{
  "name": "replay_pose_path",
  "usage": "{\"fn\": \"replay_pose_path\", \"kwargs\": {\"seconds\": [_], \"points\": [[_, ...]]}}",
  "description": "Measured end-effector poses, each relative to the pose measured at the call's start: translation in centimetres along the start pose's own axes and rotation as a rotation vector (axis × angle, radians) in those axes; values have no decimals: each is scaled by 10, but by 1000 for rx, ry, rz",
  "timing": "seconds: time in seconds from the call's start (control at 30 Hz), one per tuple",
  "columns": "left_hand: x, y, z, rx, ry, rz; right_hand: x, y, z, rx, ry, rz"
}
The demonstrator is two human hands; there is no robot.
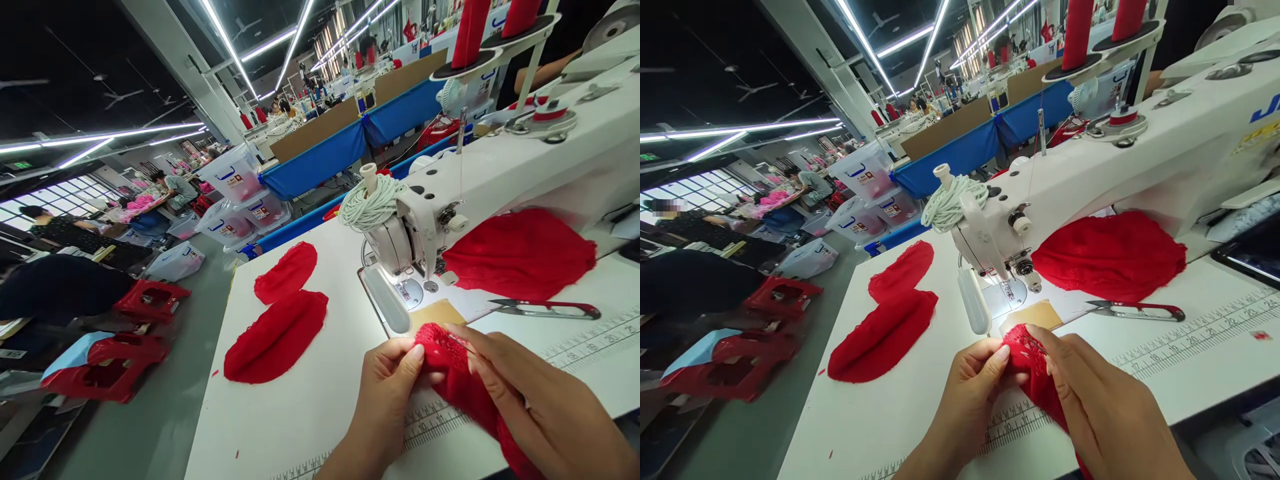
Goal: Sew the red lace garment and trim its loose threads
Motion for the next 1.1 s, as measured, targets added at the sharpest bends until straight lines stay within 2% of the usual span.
{"fn": "replay_pose_path", "kwargs": {"seconds": [0.07,0.33,0.5,0.57,0.67,0.8,0.93,1.03,1.1], "points": [[-1,0,-1,-19,9,17,-5,0,-5,-55,47,24],[-5,-1,-2,-63,45,53,-18,5,-16,-204,146,-55],[-1,-2,-5,-115,182,14,-23,14,-6,-87,84,-69],[0,-2,-9,-147,247,-9,-25,16,-1,-19,-21,-62],[2,-6,-24,-278,359,-71,-29,15,7,71,-224,-99],[0,-11,-33,-377,456,-103,-33,11,4,75,-370,-120],[1,-11,-29,-363,468,-101,-17,17,-4,60,-400,-177],[2,-7,-19,-248,383,-68,-7,21,-6,43,-294,-175],[2,-4,-13,-171,285,-41,-5,17,-10,-20,-188,-136]]}}
Point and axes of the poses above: each hand's wrist, its own y-axis towards the middle knuckle, its own x-axis out of the back of the hand, z = x × y, the point moved 8 cm from there along y, towards the middle knuckle, and after that the axes turned 12 degrees about y, right-handed, at the moved point
